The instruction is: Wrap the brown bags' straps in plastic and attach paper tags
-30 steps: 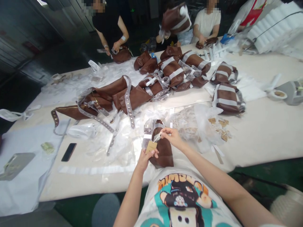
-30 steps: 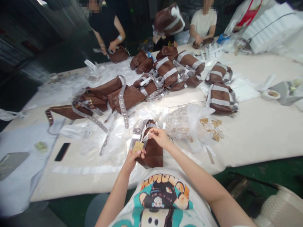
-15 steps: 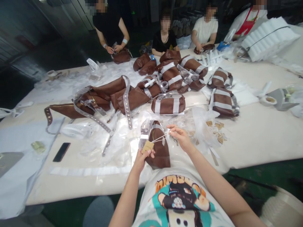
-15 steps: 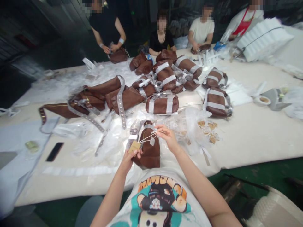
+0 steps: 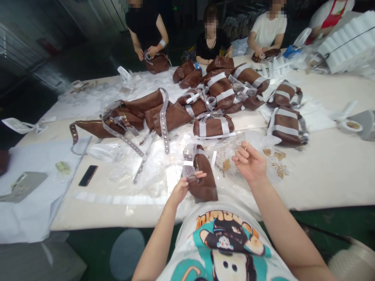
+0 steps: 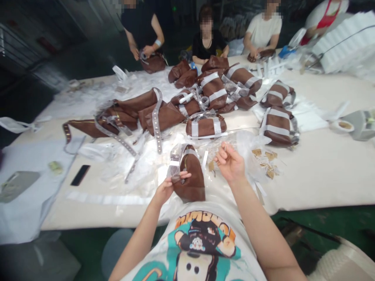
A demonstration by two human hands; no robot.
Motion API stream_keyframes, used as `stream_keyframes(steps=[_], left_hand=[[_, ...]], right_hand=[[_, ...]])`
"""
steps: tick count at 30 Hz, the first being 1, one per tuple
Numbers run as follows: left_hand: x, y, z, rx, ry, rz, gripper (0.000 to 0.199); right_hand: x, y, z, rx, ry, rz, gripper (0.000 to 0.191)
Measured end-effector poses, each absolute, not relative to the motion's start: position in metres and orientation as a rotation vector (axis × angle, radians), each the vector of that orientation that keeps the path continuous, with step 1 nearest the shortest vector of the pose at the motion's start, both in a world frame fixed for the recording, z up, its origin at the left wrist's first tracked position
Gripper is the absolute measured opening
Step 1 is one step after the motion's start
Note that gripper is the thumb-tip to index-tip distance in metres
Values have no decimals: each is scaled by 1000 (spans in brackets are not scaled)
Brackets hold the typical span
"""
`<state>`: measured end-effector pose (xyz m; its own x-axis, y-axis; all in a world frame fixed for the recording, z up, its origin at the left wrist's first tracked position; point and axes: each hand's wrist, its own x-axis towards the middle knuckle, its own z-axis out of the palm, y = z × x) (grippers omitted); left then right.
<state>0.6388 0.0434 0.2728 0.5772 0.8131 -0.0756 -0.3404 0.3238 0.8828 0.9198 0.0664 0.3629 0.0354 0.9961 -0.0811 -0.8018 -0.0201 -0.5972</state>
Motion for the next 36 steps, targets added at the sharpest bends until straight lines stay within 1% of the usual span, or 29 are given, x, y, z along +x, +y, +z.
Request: stream_keyframes(steps=[4, 7, 10, 13, 18, 22, 26, 30, 32, 33, 36], left_hand=[[643, 46, 273, 978, 590, 811, 70], [645, 49, 272, 1009, 634, 810, 70], [645, 50, 273, 1003, 691, 779, 65], [644, 49, 273, 982, 765, 753, 59], [643, 48, 271, 1097, 845, 756, 40], [649, 49, 273, 1172, 921, 743, 29], [659, 49, 271, 1134, 1095, 835, 25], [661, 48, 265, 1213, 1252, 898, 17], [658, 46, 266, 1267, 1318, 913, 8], [656, 46, 267, 1300, 1353, 924, 7], [653, 44, 275, 1394, 1416, 965, 10]], right_hand=[[908, 61, 358, -834, -693, 1588, 23], [886, 57, 337, -1070, -900, 1649, 30], [867, 54, 317, -1185, -1157, 1625, 34], [856, 51, 303, -1179, -1319, 1601, 34], [842, 50, 284, -1179, -1222, 1574, 30], [836, 51, 273, -1350, -1191, 1433, 24], [842, 53, 275, -1331, -1374, 1411, 15], [851, 55, 290, -1194, -1728, 1325, 23], [852, 54, 295, -1164, -1803, 1297, 27], [853, 53, 296, -1173, -1807, 1304, 28], [855, 50, 298, -1263, -1763, 1374, 32]])
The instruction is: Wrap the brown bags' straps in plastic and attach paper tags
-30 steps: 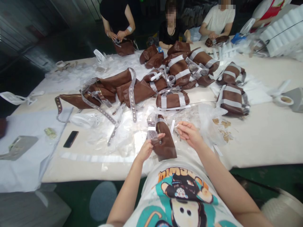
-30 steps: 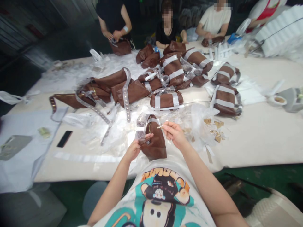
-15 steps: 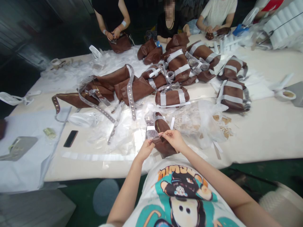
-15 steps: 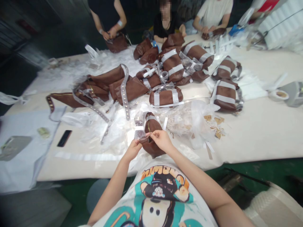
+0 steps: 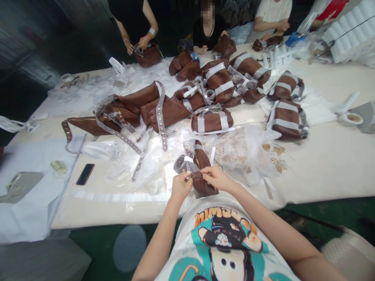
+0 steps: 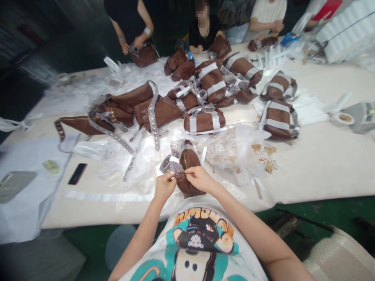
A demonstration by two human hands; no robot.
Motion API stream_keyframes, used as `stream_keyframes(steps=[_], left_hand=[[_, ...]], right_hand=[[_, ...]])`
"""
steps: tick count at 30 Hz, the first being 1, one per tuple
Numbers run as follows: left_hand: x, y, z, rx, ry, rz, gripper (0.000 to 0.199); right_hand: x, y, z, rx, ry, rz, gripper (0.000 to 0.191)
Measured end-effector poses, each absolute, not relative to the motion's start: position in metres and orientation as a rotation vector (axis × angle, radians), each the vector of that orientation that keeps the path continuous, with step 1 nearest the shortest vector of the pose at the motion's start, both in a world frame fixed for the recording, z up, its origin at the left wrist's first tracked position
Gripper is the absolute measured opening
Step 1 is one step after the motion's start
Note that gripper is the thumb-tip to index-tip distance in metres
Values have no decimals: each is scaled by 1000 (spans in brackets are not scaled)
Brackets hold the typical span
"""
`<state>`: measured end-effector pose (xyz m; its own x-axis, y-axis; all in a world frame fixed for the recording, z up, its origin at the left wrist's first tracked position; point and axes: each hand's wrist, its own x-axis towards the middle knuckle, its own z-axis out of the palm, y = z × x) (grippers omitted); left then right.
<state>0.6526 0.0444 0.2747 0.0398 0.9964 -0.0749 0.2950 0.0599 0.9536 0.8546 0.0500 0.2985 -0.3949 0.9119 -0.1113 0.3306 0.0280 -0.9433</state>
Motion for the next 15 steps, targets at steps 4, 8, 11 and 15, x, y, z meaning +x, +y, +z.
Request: stream_keyframes(steps=[4, 8, 11, 15], left_hand=[[653, 40, 285, 1545, 1501, 1070, 13], [659, 34, 287, 1596, 1581, 1150, 5], [670, 29, 286, 1461, 1512, 1112, 5], [680, 24, 288, 1194, 1386, 1180, 16]], right_hand=[[866, 43, 312, -1465, -1859, 1228, 44], [881, 31, 326, -1500, -1922, 1208, 29], [889, 22, 321, -1405, -1679, 1420, 33], [893, 17, 303, -1243, -1251, 1734, 27]])
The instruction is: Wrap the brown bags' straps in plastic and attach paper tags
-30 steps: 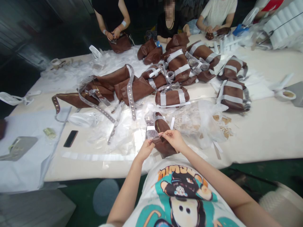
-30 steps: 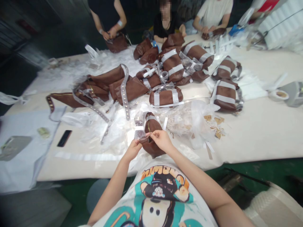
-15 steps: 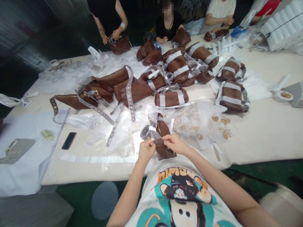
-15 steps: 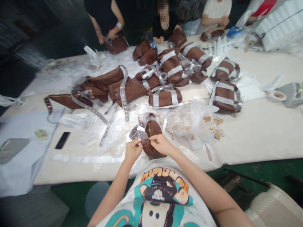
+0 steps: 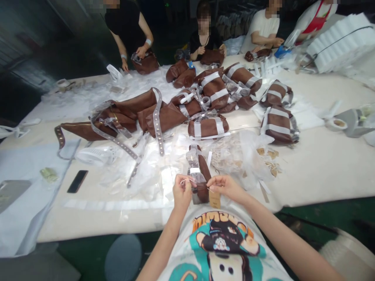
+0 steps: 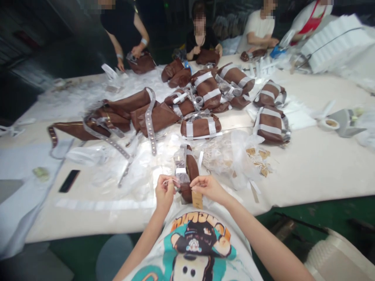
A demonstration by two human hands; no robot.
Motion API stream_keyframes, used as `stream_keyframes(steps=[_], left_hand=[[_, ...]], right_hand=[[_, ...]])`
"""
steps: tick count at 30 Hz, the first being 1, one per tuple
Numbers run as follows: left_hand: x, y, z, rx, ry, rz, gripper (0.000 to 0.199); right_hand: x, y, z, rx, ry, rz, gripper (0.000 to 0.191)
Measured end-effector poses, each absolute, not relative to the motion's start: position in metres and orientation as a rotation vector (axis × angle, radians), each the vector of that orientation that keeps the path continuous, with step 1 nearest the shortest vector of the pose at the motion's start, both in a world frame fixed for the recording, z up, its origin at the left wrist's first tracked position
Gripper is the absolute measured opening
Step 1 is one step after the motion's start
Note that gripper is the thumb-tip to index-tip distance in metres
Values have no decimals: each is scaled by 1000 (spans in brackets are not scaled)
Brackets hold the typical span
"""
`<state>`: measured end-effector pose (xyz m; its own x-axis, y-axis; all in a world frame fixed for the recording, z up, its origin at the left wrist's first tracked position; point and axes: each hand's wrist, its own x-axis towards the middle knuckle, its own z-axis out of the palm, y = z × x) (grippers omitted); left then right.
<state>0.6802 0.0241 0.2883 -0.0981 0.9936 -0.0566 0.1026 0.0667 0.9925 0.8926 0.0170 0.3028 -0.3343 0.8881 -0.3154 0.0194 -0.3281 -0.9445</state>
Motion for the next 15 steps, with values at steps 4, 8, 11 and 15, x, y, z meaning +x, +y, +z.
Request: stream_keyframes(steps=[4, 8, 11, 15], left_hand=[[674, 18, 296, 1318, 1438, 1188, 17], [664, 9, 301, 1414, 1485, 1196, 15], [665, 4, 302, 1336, 1466, 1241, 17], [668, 5, 300, 1204, 1461, 1197, 25]], right_hand=[[891, 16, 294, -1092, -895, 2058, 34], [888, 15, 296, -1025, -837, 2142, 42], [884, 14, 295, -1026, -998, 2093, 47], [871, 10, 288, -1147, -1329, 1847, 41]])
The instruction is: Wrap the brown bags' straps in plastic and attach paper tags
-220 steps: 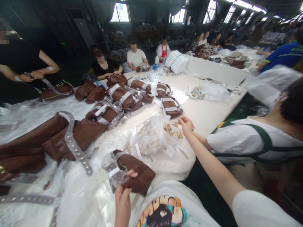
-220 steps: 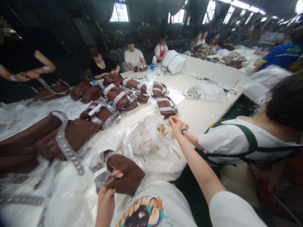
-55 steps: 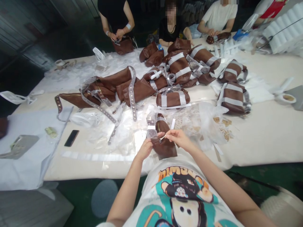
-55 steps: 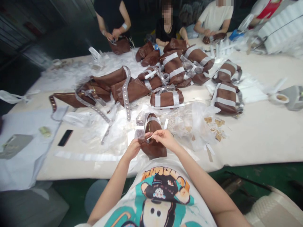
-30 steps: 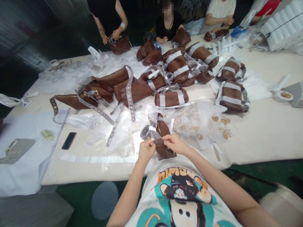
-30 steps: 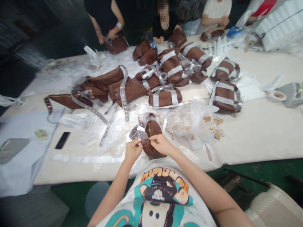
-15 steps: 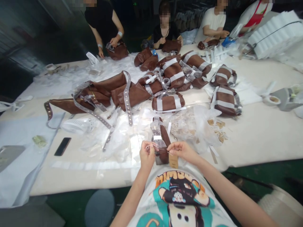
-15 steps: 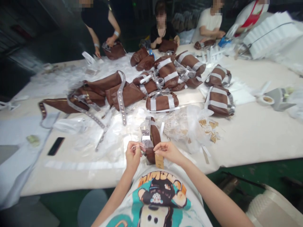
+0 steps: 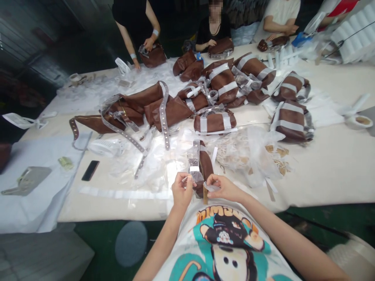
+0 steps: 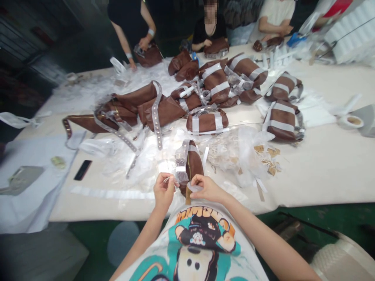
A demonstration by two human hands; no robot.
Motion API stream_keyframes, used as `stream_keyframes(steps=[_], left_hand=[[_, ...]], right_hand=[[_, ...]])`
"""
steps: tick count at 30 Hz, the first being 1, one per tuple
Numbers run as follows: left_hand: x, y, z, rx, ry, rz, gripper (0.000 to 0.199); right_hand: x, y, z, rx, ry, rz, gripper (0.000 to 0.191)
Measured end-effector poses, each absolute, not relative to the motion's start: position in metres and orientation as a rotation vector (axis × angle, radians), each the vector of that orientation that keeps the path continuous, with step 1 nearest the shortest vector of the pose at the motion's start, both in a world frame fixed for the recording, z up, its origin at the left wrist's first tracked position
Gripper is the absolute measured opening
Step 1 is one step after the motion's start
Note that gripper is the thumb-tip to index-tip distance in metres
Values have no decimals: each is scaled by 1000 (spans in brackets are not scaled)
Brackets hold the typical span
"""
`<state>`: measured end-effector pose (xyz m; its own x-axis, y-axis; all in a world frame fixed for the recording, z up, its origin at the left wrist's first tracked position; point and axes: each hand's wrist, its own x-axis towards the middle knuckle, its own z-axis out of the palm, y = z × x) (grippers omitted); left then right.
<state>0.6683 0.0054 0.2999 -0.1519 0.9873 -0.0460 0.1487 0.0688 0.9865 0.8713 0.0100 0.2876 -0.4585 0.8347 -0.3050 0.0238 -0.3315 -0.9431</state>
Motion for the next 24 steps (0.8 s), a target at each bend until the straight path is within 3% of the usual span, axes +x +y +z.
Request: stream_keyframes(steps=[4, 10, 15, 24], left_hand=[[665, 8, 298, 1150, 1401, 1124, 29], [654, 6, 293, 1120, 1310, 1024, 31], [650, 9, 289, 1026, 1283, 917, 35], [617, 11, 289, 1073, 1357, 785, 30]], right_hand=[[859, 6, 286, -1262, -1551, 1557, 17], [849, 4, 301, -1433, -1884, 1511, 38], [836, 9, 296, -1507, -2051, 1426, 12], [846, 10, 277, -1443, -1919, 1183, 21]])
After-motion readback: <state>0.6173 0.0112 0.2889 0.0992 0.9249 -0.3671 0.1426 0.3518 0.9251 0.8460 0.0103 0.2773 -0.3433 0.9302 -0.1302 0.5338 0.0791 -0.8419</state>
